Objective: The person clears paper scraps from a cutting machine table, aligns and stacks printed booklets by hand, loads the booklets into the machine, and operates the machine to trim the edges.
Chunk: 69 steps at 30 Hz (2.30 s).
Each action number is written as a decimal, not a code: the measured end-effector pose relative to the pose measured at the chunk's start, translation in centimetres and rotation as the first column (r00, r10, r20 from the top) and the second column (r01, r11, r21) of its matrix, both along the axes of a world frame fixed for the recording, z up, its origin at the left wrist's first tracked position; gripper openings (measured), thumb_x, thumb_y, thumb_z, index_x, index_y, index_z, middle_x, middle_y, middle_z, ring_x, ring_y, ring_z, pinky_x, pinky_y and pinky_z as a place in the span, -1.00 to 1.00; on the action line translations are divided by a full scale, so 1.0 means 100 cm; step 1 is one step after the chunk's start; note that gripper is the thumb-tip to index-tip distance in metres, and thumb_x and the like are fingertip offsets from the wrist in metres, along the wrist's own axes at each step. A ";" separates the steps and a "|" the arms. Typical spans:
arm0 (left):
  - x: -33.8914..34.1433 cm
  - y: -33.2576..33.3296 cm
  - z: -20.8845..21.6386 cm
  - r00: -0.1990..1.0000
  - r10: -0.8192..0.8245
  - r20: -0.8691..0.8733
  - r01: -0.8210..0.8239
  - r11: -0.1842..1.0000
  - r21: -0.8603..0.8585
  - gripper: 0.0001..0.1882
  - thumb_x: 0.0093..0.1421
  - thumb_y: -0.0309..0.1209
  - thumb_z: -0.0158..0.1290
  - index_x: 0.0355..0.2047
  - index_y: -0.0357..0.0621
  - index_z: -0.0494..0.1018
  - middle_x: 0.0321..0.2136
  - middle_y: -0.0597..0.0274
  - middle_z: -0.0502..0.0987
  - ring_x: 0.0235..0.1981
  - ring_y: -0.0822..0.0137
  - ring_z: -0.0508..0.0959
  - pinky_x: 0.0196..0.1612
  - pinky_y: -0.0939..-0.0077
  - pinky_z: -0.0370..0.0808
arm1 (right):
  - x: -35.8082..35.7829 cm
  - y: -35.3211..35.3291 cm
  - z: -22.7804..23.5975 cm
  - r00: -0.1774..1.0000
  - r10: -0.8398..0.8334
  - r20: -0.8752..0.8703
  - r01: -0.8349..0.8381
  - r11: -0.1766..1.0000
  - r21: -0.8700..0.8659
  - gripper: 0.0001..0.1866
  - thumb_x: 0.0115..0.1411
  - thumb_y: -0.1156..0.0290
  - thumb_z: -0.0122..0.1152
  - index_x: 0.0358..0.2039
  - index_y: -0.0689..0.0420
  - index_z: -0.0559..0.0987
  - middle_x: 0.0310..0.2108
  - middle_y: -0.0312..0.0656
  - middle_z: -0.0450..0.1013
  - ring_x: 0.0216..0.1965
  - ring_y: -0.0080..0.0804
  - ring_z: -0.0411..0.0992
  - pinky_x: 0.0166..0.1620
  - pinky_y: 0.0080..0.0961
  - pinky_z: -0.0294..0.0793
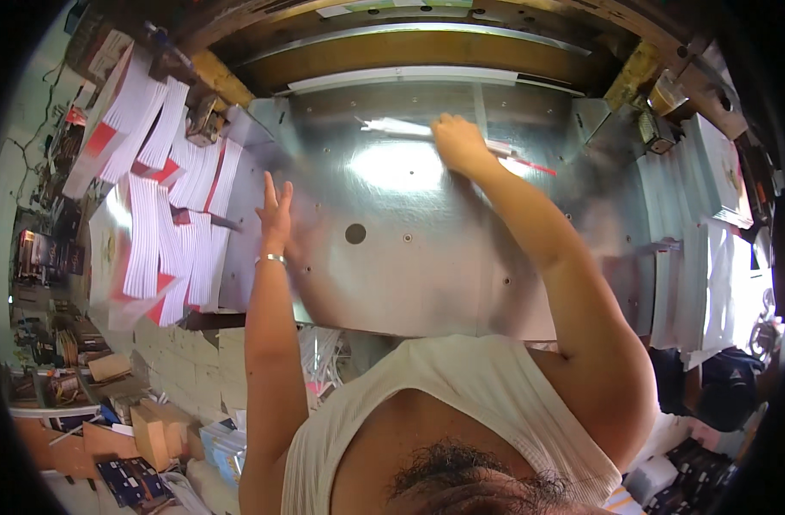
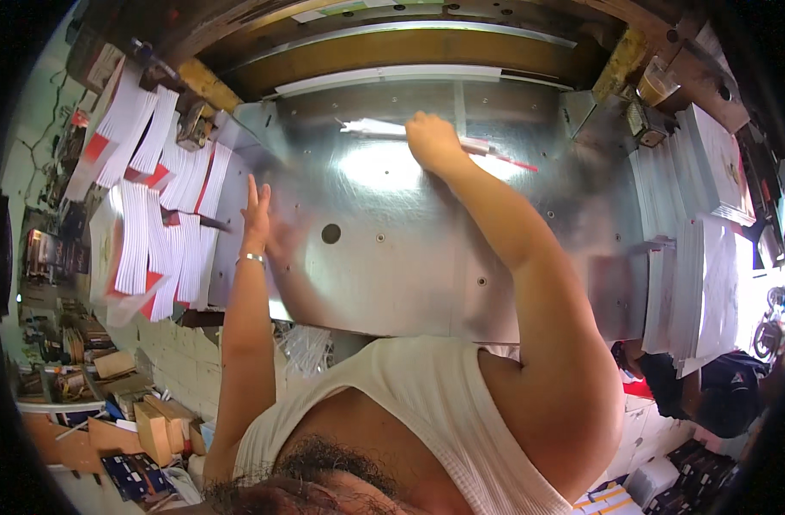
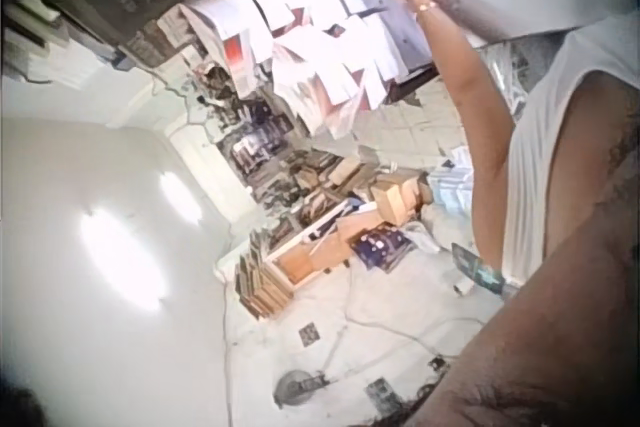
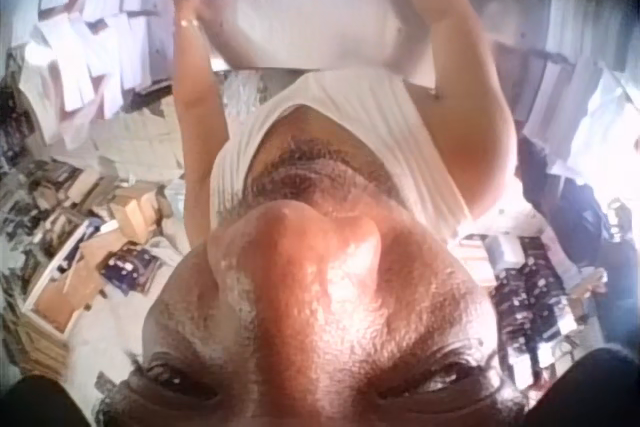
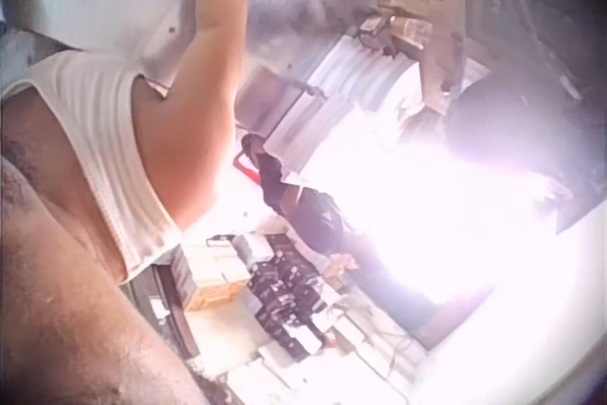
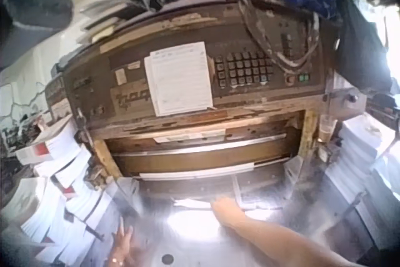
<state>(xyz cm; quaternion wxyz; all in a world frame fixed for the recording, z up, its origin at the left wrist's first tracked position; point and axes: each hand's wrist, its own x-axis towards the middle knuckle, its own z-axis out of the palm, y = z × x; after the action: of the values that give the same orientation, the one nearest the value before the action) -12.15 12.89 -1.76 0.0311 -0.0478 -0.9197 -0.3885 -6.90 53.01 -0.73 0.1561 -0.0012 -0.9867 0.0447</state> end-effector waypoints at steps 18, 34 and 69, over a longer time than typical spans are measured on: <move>0.298 0.002 -0.040 0.778 0.292 0.556 -0.400 -0.453 0.797 -0.68 0.43 -0.17 -0.06 -0.04 -0.16 0.42 -0.06 0.09 0.50 -0.02 0.25 0.48 0.14 0.29 0.41 | 0.210 -0.285 0.003 0.359 0.933 0.034 -0.815 0.331 -0.475 -0.53 0.11 0.43 0.19 0.08 0.16 0.54 -0.04 -0.10 0.51 -0.05 -0.11 0.48 -0.03 -0.24 0.50; 0.311 -0.198 -0.291 0.290 0.826 0.483 -0.939 0.343 -0.022 -0.32 0.17 -0.30 0.10 0.25 -0.32 0.18 0.08 -0.07 0.46 0.15 0.00 0.42 0.31 0.08 0.25 | 0.190 -0.172 0.019 0.739 0.664 0.114 -0.585 0.716 -0.380 -0.34 0.02 0.39 0.44 0.18 0.17 0.48 0.22 0.05 0.35 0.25 0.06 0.29 0.29 -0.16 0.28; 0.165 -0.009 -0.015 0.954 0.277 -0.113 -0.297 0.824 -0.482 -0.29 0.18 -0.10 0.16 0.33 0.10 0.28 0.40 0.10 0.17 0.44 -0.02 0.05 0.41 -0.22 -0.16 | -0.115 0.261 -0.008 0.877 -0.438 0.196 0.217 -0.004 -0.976 -0.65 0.13 0.52 0.25 -0.03 0.22 0.52 -0.42 -0.21 0.49 -0.55 -0.42 0.41 -0.54 -0.55 0.44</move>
<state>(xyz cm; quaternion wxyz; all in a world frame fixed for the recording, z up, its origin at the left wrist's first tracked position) 4.30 11.97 -3.24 0.0932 0.0773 -0.9840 -0.1304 -18.43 79.10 -1.52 0.2006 -0.3319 -0.6484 0.6551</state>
